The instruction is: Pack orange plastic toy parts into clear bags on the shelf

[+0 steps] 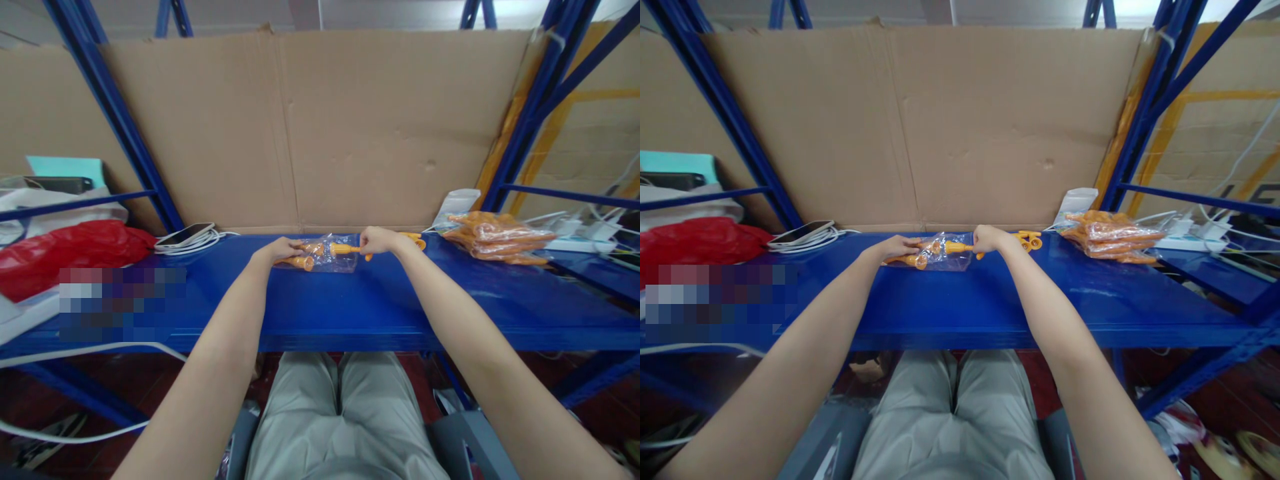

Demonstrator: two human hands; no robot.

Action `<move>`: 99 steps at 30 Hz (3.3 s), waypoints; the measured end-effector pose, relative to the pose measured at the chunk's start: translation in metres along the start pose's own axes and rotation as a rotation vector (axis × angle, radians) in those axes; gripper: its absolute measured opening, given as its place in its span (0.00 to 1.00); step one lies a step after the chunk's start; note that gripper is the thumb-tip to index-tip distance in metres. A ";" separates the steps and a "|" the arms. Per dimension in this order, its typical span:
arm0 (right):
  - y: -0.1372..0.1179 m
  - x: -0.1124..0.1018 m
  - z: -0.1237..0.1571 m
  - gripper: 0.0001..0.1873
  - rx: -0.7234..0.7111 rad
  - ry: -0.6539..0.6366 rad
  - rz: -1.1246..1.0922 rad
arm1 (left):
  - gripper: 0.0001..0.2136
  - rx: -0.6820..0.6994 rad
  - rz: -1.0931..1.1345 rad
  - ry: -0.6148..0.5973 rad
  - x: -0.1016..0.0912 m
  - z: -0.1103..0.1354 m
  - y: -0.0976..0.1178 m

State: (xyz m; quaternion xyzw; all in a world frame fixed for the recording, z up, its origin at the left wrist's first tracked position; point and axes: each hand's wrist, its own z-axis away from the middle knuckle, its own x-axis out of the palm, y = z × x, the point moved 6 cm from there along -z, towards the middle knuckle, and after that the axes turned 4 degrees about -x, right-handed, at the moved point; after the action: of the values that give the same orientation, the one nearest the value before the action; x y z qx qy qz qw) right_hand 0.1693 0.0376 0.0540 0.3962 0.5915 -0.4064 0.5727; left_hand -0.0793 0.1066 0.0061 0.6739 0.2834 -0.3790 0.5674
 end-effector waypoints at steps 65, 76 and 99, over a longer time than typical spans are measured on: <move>-0.011 0.031 -0.018 0.15 -0.082 0.220 -0.016 | 0.26 0.241 -0.157 0.086 0.045 -0.008 0.044; 0.004 0.024 -0.019 0.14 0.015 0.317 -0.141 | 0.31 0.279 -0.110 0.000 0.049 -0.008 0.048; 0.005 0.040 -0.035 0.13 -0.279 0.374 -0.383 | 0.34 0.200 -0.262 -0.055 0.068 0.005 0.077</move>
State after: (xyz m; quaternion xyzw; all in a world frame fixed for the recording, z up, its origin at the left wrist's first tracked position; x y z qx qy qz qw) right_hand 0.1600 0.0727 0.0146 0.2632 0.8007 -0.3417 0.4157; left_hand 0.0201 0.0834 -0.0084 0.6738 0.3140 -0.4943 0.4505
